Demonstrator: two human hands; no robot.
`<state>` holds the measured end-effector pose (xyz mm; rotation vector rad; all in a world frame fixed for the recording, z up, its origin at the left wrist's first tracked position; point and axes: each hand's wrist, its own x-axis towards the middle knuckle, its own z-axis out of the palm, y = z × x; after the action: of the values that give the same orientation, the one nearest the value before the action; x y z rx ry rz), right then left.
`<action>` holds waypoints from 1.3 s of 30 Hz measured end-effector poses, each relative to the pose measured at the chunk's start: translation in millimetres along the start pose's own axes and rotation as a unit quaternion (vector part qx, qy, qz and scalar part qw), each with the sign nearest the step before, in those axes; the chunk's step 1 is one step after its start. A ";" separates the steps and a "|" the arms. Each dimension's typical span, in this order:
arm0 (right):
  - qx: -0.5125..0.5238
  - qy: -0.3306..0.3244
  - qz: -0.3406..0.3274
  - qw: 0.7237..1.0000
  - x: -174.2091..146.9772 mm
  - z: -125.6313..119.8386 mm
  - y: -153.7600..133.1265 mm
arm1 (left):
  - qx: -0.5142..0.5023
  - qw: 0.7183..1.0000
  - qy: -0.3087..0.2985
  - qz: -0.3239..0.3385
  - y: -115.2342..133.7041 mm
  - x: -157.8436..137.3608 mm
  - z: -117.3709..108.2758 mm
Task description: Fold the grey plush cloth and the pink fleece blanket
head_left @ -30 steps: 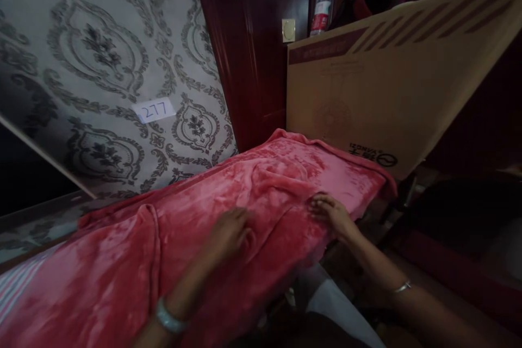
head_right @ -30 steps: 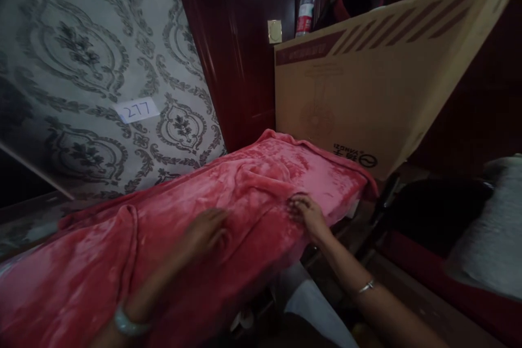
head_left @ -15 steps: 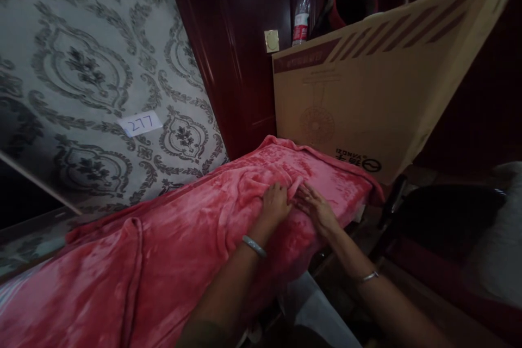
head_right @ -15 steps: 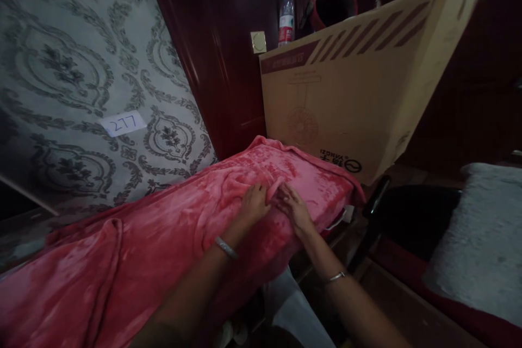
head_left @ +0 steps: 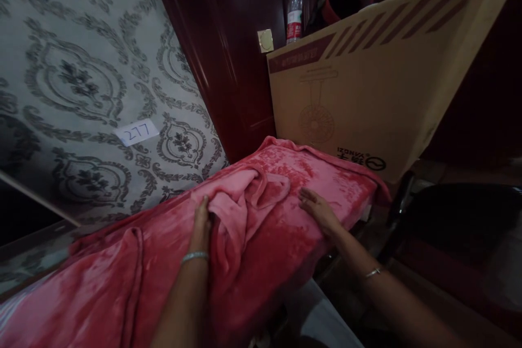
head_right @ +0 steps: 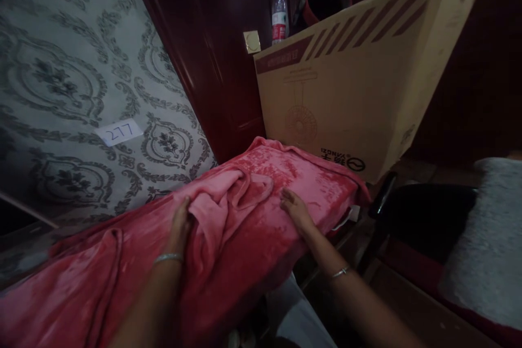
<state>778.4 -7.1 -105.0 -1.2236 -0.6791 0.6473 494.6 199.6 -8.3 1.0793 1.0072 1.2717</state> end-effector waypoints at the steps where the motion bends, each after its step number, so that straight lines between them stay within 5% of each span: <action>1: -0.016 -0.004 -0.007 1.000 4.9 2.7 -2.2 | -0.009 1.000 0.004 -0.015 -7.2 -2.8 -6.4; 8: -0.161 -0.070 -0.112 0.978 23.7 43.6 -22.0 | -0.062 0.996 0.003 -0.057 -26.1 -7.1 -16.4; 12: -0.377 -0.143 -0.182 0.897 18.2 58.5 -21.9 | -0.105 0.992 -0.002 -0.067 -26.2 -6.3 -19.1; 15: -0.466 -0.139 -0.219 0.846 28.1 52.8 -23.8 | -0.131 0.989 -0.002 -0.068 -27.9 -4.1 -20.2; 22: -0.452 -0.131 -0.235 0.850 81.1 56.1 -64.1 | -0.170 0.983 -0.014 -0.070 -35.0 2.9 -22.6; 29: -0.482 -0.242 -0.262 0.800 56.0 53.8 -43.2 | -0.205 0.976 -0.010 -0.071 -43.1 7.0 -26.2; 34: -0.467 -0.161 -0.248 0.834 49.8 43.4 -24.7 | -0.227 0.971 -0.003 -0.071 -43.1 10.7 -26.5; 39: -0.439 -0.087 -0.231 0.864 64.7 64.1 -54.6 | -0.219 0.974 -0.019 -0.056 -25.5 -1.6 -20.5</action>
<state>775.3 69.5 -31.5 -1.7479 -1.4653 0.0023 480.0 199.2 -37.6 0.6935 0.7009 1.2976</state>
